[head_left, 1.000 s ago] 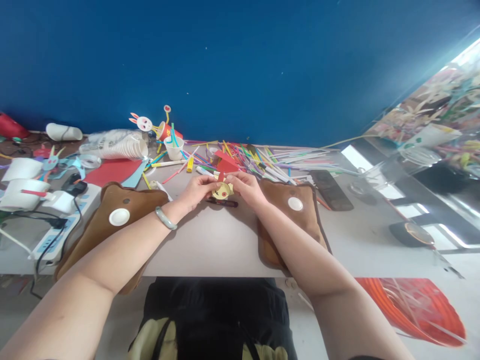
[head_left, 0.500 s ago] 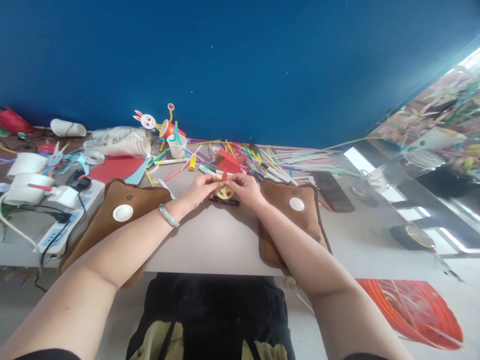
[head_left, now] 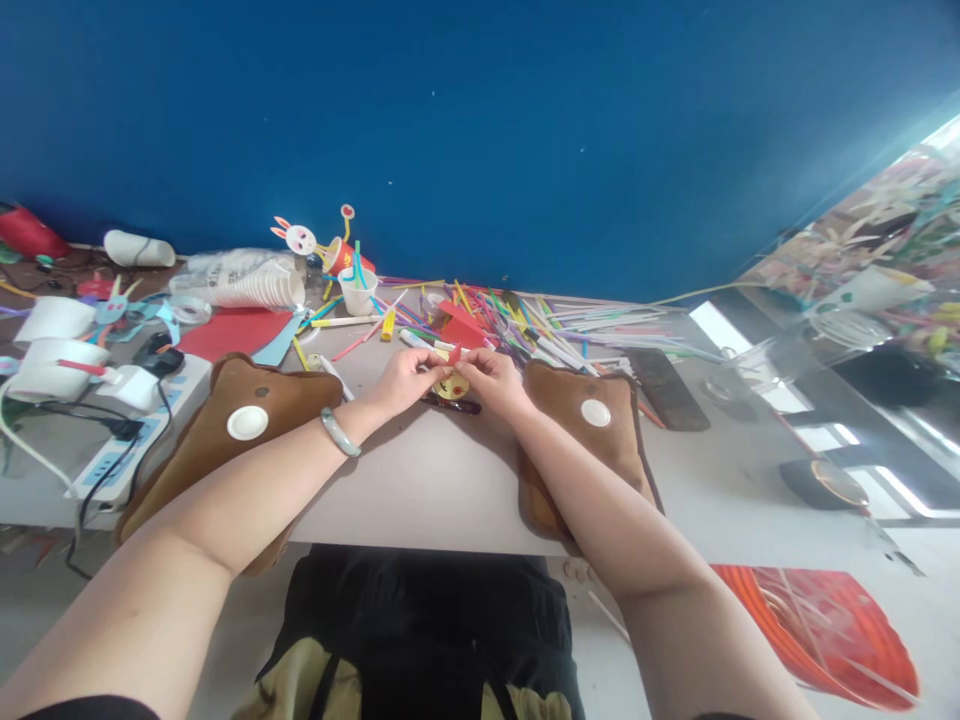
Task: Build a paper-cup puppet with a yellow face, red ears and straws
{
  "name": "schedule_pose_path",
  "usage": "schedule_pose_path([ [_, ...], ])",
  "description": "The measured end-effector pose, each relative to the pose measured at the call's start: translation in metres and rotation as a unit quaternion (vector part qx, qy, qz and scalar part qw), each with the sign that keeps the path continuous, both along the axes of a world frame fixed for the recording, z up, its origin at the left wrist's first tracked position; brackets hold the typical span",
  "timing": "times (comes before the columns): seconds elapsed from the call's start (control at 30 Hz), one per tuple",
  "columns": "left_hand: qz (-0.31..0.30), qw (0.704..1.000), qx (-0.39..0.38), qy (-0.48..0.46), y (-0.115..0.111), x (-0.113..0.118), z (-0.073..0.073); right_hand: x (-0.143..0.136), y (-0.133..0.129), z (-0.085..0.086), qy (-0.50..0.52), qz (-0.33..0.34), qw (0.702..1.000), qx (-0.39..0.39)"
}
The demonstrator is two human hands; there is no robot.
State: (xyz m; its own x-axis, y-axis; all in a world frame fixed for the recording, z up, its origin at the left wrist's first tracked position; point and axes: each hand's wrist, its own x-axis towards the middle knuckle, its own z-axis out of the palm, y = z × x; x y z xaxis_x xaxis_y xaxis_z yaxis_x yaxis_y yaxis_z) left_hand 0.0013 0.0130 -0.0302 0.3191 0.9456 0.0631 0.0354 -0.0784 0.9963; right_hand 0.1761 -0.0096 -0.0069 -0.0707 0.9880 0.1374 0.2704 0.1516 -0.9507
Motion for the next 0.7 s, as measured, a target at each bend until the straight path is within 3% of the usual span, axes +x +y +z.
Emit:
schedule_pose_path([
  [0.37, 0.003, 0.999, 0.033, 0.017, 0.0044, -0.0008, -0.0063, 0.0004, 0.0018, -0.0018, 0.001, -0.006, 1.000, -0.002],
  [0.7, -0.005, 1.000, -0.016, 0.001, 0.0024, -0.0008, -0.0031, 0.0022, 0.0024, -0.0038, 0.034, -0.008, 0.999, -0.010],
])
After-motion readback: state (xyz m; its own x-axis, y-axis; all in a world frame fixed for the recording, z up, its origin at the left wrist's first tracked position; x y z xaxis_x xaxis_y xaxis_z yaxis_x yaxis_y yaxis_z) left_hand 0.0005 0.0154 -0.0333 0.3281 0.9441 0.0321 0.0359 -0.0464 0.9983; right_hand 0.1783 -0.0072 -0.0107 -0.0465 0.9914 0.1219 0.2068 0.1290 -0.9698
